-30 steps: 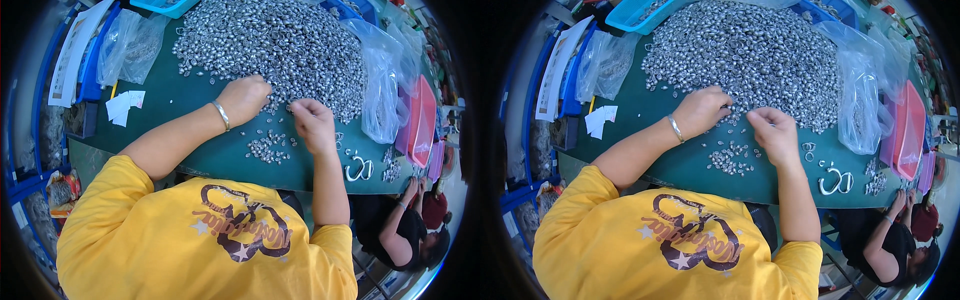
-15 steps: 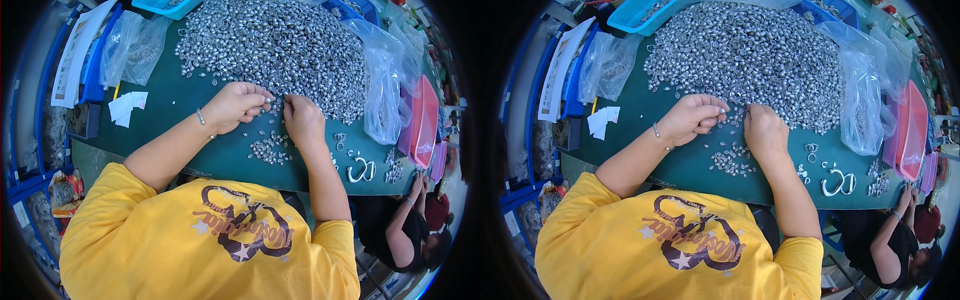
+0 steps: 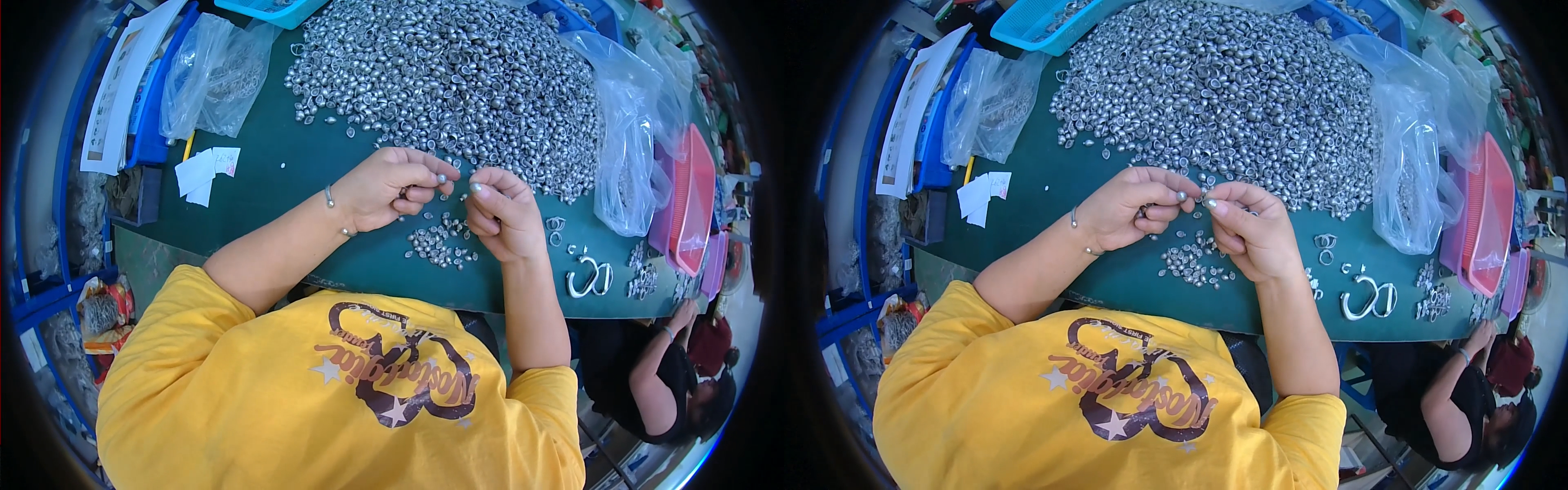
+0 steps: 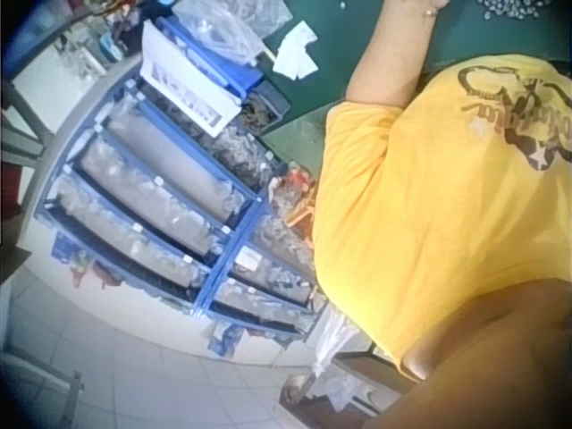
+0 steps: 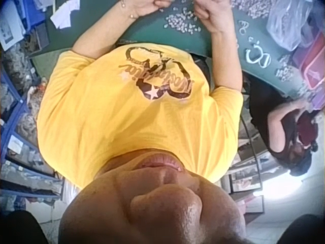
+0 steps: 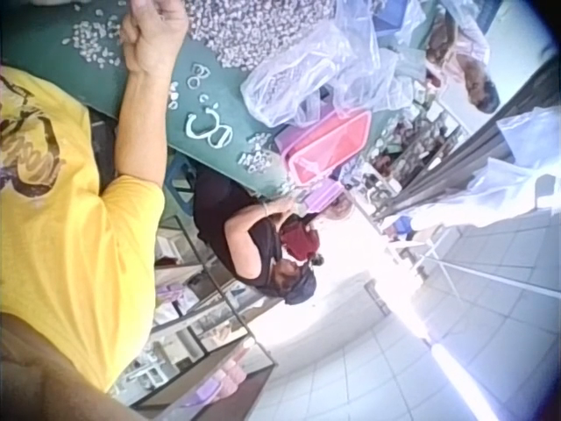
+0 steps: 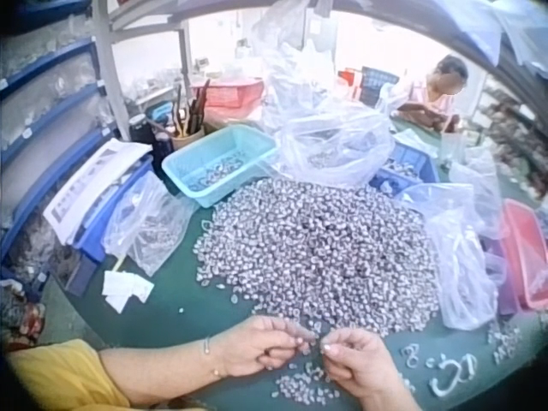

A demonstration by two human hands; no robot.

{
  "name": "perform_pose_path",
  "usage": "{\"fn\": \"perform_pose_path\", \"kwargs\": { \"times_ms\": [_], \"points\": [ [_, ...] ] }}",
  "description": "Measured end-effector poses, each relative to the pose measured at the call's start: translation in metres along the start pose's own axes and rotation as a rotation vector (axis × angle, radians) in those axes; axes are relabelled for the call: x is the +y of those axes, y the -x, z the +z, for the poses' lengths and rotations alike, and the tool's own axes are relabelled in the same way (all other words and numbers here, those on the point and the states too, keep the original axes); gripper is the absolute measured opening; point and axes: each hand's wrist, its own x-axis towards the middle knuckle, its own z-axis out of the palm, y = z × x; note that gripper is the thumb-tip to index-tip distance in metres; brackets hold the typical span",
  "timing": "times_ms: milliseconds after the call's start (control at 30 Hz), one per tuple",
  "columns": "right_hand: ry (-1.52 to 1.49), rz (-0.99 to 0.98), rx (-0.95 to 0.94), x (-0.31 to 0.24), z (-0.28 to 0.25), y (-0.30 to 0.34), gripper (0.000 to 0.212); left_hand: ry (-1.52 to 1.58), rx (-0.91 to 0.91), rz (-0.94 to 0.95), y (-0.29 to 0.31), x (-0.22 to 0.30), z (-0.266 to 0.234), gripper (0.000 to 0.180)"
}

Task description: The person places a smartphone into a container, then sorts through a pile of metal parts and inserts small metal balls into metal caps by hand.

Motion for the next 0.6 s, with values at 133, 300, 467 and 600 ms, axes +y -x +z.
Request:
{"fn": "perform_pose_path", "kwargs": {
  "times_ms": [133, 300, 467, 600],
  "points": [
    [-0.279, -0.017, -0.111, -0.001, -0.003, 0.004, 0.009, 0.022, -0.011, -0.005, 0.006, 0.003, -0.001, 0.021],
    [0.004, 0.006, 0.064, -0.017, -0.01, -0.003, 0.012, -0.01, 0.026, 0.087, 0.009, 0.017, -0.016, 0.02],
    [1.34, -0.29, 0.349, -0.001, 0.012, -0.024, 0.019, -0.821, 0.402, 0.289, -0.011, 0.017, 0.004, 0.016],
    [1.712, -0.387, 0.423, 0.004, 0.015, -0.028, 0.017, -1.606, 0.225, 0.8, -0.034, 0.006, -0.005, 0.012]
  ]
}}
